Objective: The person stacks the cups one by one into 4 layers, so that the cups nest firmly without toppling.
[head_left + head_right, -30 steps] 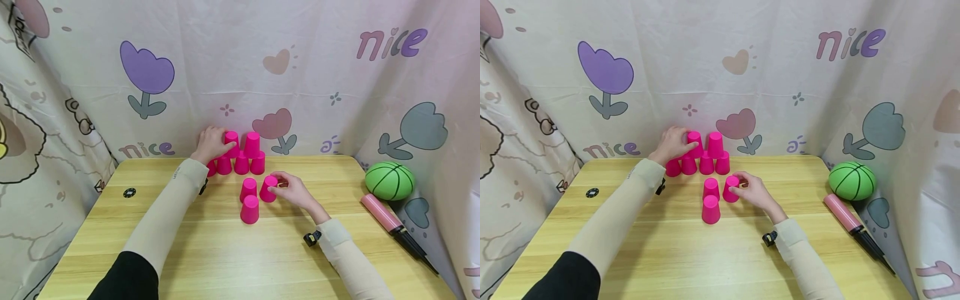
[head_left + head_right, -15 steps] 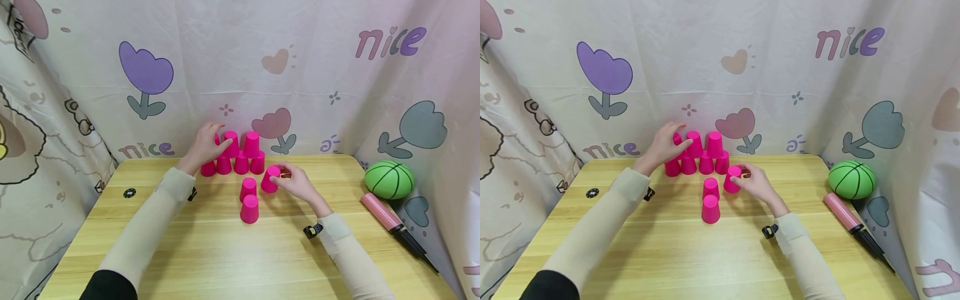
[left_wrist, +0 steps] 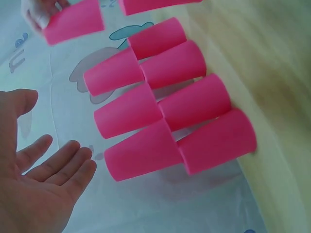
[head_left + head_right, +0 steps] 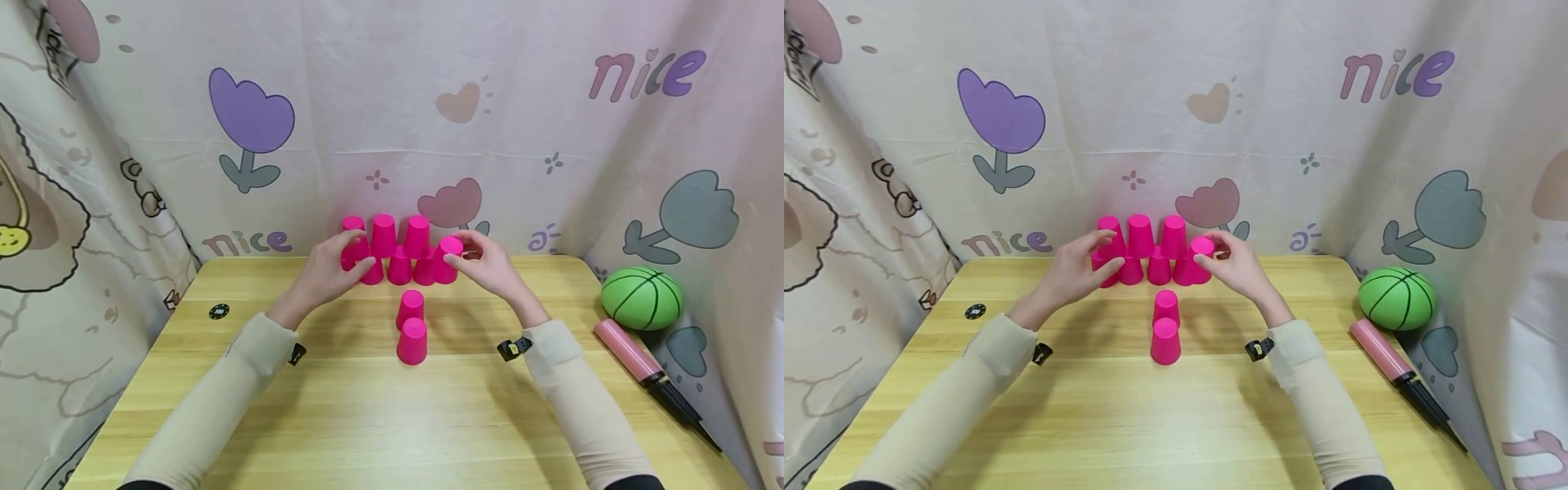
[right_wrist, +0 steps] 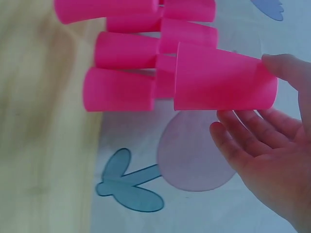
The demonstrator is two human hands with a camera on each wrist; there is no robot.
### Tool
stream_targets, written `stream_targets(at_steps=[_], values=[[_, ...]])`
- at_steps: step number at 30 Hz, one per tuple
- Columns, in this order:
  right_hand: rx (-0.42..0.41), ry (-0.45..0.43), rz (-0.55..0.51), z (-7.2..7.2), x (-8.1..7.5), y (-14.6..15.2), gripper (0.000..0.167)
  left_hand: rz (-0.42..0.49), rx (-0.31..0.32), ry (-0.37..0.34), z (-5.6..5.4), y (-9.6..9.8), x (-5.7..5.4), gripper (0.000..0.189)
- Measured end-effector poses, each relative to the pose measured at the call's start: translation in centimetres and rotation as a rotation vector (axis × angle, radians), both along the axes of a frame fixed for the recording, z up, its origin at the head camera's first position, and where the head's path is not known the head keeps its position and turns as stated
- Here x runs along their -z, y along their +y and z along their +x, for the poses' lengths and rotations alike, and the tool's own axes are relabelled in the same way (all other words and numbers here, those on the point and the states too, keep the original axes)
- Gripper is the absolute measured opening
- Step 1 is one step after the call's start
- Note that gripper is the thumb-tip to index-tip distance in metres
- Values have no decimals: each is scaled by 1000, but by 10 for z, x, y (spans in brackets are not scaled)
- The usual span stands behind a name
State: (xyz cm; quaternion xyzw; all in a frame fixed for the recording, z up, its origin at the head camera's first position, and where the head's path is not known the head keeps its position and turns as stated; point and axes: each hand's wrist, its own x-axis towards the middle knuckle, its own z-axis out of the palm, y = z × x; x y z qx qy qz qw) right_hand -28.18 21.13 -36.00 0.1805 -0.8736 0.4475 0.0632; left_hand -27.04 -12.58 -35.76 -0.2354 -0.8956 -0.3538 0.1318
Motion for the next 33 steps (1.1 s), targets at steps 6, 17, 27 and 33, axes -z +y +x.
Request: stream_targets(at_steps=[6, 17, 27, 33], values=[[7, 37, -14, -10, -14, -5, 49, 12, 10, -38, 11, 0, 13, 56], [23, 46, -45, -25, -37, -21, 50, 77, 101, -126, 24, 7, 42, 50], [39, 40, -38, -38, -53, -35, 53, 85, 194, -179, 33, 15, 60, 50], [43, 48, -36, -47, -59, -44, 54, 52, 244, -227, 39, 24, 69, 53]])
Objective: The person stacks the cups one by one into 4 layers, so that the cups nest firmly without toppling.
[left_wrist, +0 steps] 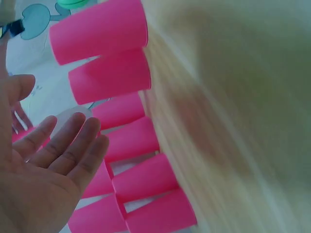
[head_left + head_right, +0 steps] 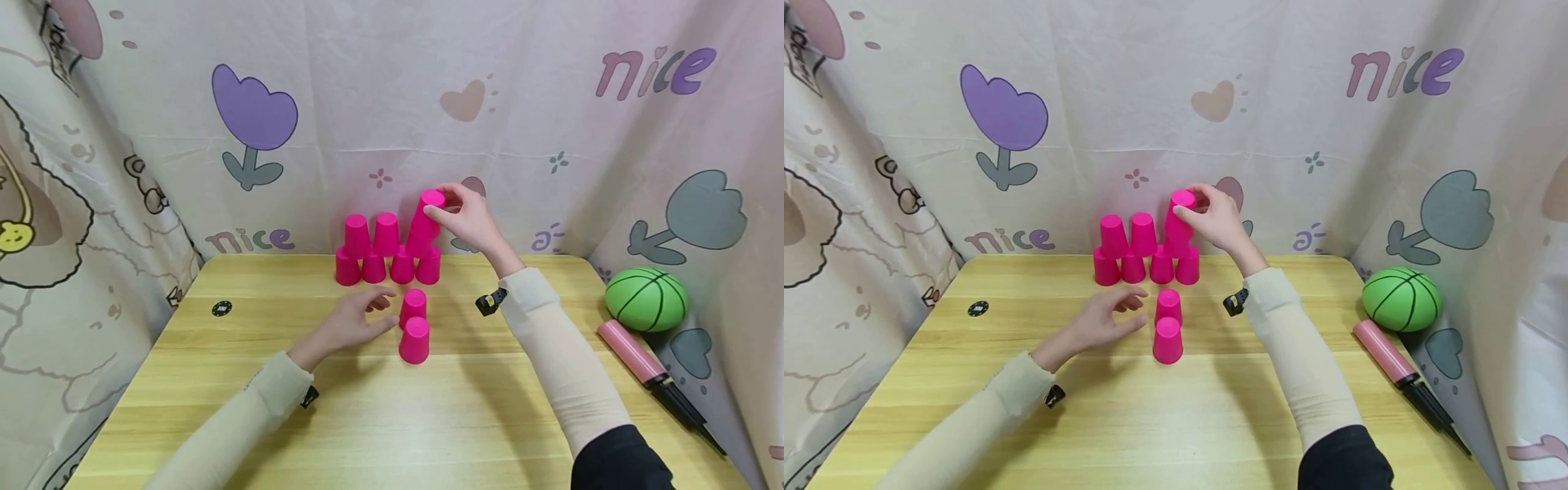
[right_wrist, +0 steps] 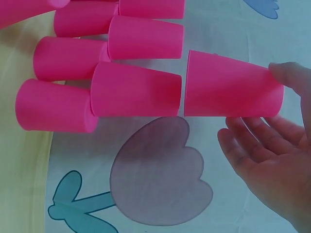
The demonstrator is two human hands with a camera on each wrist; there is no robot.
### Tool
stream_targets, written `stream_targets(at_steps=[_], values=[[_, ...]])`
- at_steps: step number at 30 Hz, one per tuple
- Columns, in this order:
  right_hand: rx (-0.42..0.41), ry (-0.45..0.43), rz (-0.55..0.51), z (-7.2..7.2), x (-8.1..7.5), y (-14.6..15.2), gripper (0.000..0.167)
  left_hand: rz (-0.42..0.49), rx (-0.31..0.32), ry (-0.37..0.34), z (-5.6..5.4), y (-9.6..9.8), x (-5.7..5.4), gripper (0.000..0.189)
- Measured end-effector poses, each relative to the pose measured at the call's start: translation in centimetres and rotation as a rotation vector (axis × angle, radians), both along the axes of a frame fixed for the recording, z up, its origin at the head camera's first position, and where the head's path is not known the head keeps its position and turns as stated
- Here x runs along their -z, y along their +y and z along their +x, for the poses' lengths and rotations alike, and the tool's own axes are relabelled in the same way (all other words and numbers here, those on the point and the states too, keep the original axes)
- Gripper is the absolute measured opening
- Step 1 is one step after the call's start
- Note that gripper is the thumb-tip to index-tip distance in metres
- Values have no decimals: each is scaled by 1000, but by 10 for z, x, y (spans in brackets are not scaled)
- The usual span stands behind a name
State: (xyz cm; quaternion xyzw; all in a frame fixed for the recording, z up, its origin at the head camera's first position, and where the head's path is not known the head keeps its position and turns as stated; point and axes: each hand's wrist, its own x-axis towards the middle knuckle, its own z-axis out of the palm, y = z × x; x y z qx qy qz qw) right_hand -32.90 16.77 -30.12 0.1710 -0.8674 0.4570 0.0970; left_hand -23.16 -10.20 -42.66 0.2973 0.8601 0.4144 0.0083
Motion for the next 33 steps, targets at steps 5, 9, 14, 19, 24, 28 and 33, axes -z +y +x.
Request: stream_targets(at_steps=[5, 9, 14, 19, 24, 28, 33], values=[[7, -5, 2, -6, -3, -6, 54, -26, 43, -55, 6, 9, 6, 56], [15, -7, -8, -10, -5, -11, 53, -19, 94, -50, 8, 15, 11, 55], [28, -11, -3, -16, -9, -17, 54, -19, 117, -30, 9, 21, 16, 58], [27, -2, 21, -21, -12, -24, 53, -29, 124, -43, 11, 25, 20, 63], [-3, 28, 25, -28, -9, -30, 51, -30, 133, -56, 12, 29, 24, 61], [-18, 45, 33, -33, -7, -34, 50, -37, 131, -76, 12, 32, 25, 60], [-25, 54, 44, -36, -7, -40, 47, -43, 141, -95, 12, 36, 27, 56]])
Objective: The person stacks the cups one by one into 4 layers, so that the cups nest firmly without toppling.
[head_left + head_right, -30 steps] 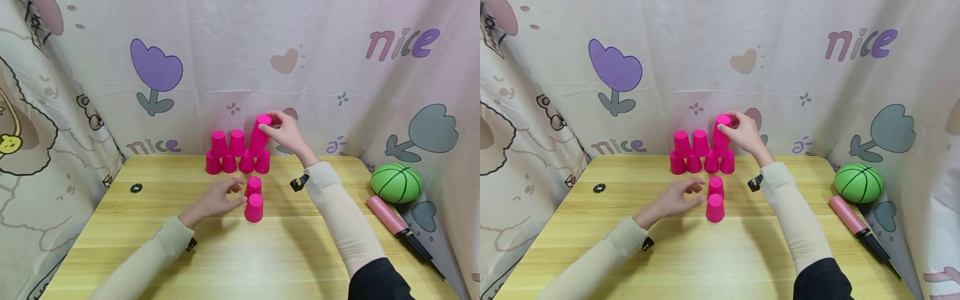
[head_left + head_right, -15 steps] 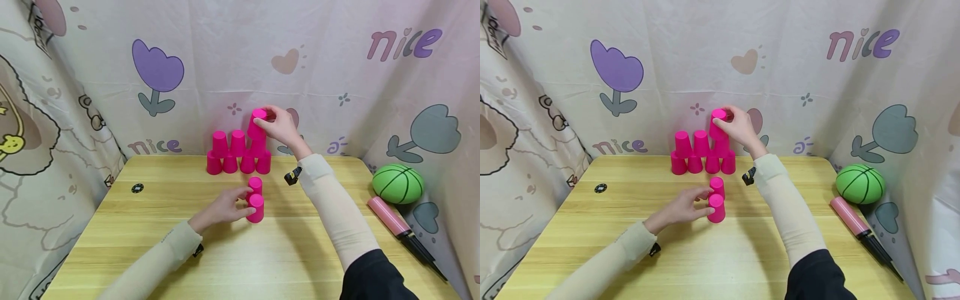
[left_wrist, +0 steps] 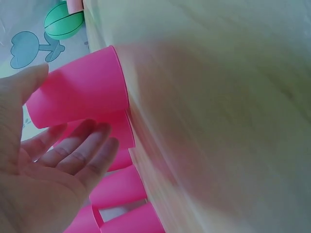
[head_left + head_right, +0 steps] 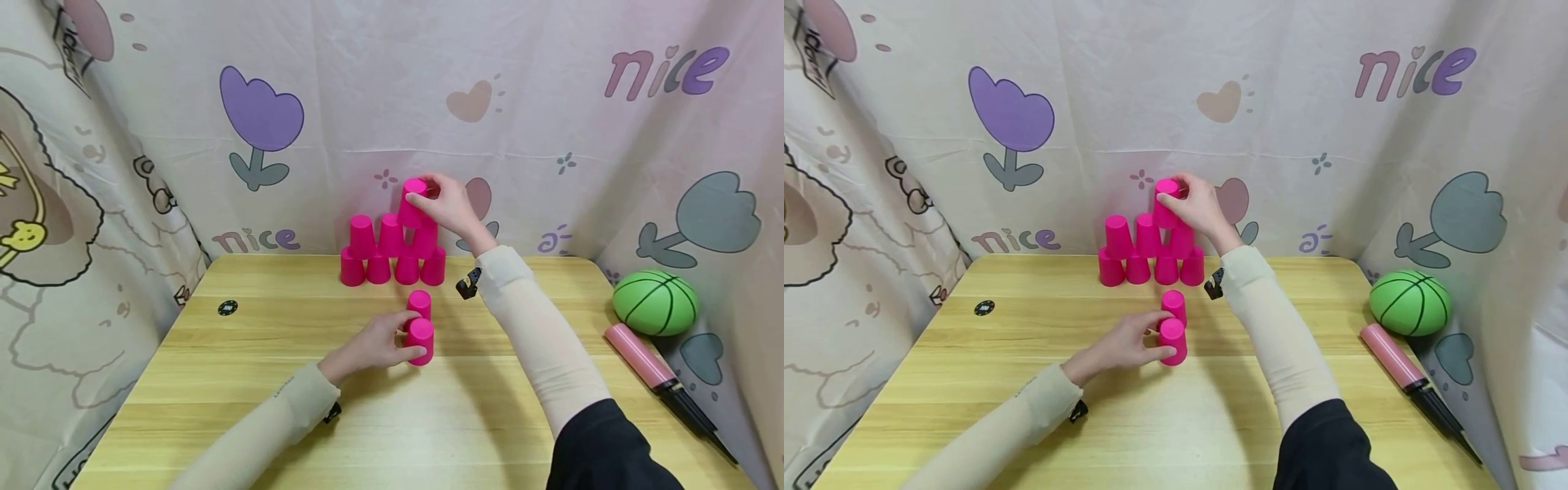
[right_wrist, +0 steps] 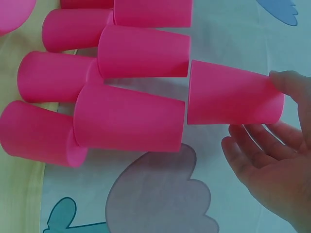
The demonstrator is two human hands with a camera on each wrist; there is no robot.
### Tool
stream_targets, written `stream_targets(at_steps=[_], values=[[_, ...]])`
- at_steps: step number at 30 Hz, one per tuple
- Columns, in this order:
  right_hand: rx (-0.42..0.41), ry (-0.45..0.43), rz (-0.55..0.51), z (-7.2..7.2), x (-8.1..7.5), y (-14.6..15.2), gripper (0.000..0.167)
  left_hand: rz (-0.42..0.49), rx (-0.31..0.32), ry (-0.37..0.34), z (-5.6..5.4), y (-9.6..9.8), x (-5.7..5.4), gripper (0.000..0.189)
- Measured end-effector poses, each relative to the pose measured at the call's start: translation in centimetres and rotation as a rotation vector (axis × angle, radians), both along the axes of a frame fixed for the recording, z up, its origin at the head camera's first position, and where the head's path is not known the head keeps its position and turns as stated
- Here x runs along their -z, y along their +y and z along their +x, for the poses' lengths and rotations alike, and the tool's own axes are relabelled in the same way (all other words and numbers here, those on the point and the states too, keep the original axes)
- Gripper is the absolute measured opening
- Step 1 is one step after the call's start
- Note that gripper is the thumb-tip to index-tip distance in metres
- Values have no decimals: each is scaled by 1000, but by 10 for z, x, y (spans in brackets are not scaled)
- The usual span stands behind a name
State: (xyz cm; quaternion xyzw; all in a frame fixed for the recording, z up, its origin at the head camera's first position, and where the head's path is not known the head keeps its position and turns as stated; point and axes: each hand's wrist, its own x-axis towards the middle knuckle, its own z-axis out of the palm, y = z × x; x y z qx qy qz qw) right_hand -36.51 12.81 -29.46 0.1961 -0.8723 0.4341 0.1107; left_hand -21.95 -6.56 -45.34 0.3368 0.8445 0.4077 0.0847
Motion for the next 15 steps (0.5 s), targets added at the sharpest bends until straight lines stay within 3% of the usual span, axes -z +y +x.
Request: stream_targets(at_steps=[15], values=[[20, -48, -4, -4, 0, -8, 50, -6, -27, -39, 3, 1, 2, 55]])
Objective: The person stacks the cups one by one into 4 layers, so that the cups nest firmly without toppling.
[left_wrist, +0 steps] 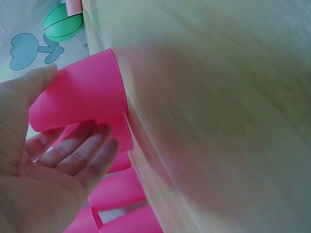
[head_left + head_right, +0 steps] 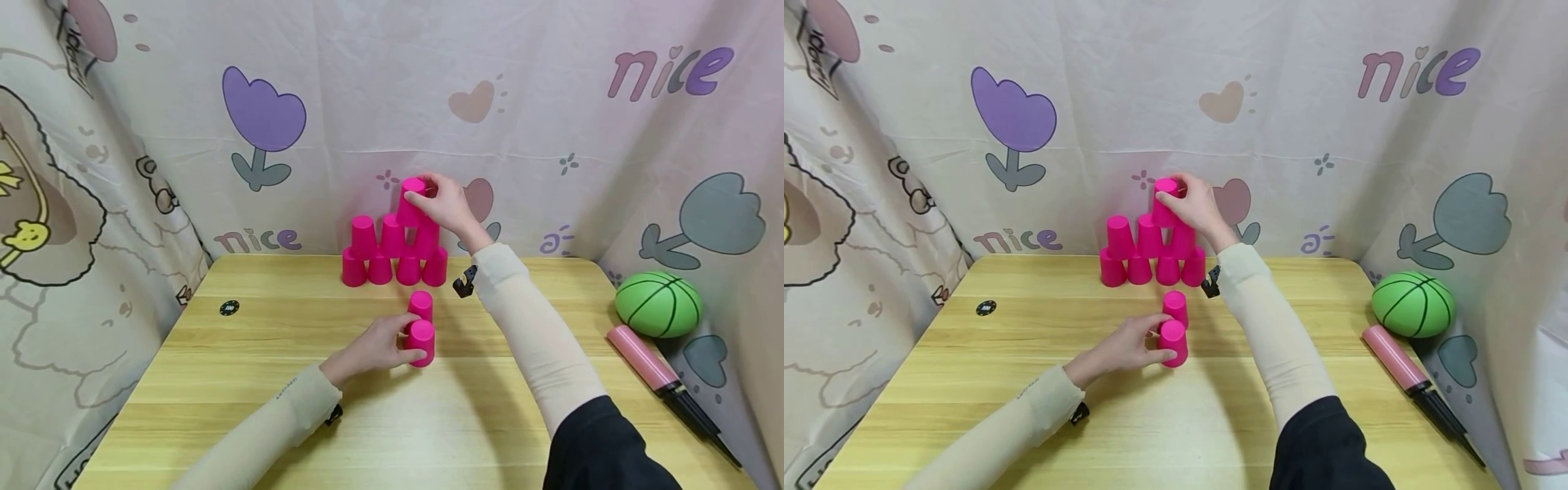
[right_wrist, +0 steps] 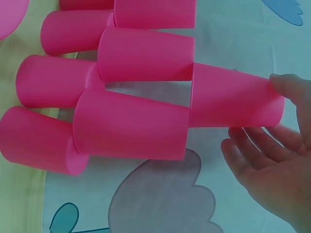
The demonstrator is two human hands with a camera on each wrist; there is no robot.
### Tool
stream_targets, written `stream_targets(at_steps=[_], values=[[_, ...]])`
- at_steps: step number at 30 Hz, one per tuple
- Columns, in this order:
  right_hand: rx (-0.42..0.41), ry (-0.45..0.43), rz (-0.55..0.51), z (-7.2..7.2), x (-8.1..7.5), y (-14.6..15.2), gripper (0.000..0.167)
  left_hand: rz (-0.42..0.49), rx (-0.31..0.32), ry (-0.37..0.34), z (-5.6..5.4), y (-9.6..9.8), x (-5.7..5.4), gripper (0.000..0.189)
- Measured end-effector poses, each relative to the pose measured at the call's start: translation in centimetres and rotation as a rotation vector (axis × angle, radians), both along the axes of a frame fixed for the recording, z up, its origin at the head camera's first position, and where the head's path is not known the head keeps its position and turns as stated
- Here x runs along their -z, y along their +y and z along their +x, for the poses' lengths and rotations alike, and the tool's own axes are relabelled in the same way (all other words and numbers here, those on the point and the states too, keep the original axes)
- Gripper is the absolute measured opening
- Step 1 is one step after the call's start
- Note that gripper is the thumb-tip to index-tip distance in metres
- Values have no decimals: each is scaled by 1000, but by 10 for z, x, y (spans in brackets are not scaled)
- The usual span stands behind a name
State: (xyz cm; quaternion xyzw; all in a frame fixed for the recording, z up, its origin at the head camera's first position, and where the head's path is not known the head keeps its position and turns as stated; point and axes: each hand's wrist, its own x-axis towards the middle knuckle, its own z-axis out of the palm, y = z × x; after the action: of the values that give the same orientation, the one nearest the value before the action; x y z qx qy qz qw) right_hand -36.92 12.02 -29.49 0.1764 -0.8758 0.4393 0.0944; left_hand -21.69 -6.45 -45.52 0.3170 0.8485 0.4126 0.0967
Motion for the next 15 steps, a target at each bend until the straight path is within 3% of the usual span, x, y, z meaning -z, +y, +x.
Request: stream_targets(at_steps=[8, 15], values=[[17, -17, 0, -2, 1, 1, 54, 4, -37, -4, 1, -7, -4, 57], [20, -30, -5, -3, 1, 1, 58, 48, -48, 19, 2, -21, -18, 55]])
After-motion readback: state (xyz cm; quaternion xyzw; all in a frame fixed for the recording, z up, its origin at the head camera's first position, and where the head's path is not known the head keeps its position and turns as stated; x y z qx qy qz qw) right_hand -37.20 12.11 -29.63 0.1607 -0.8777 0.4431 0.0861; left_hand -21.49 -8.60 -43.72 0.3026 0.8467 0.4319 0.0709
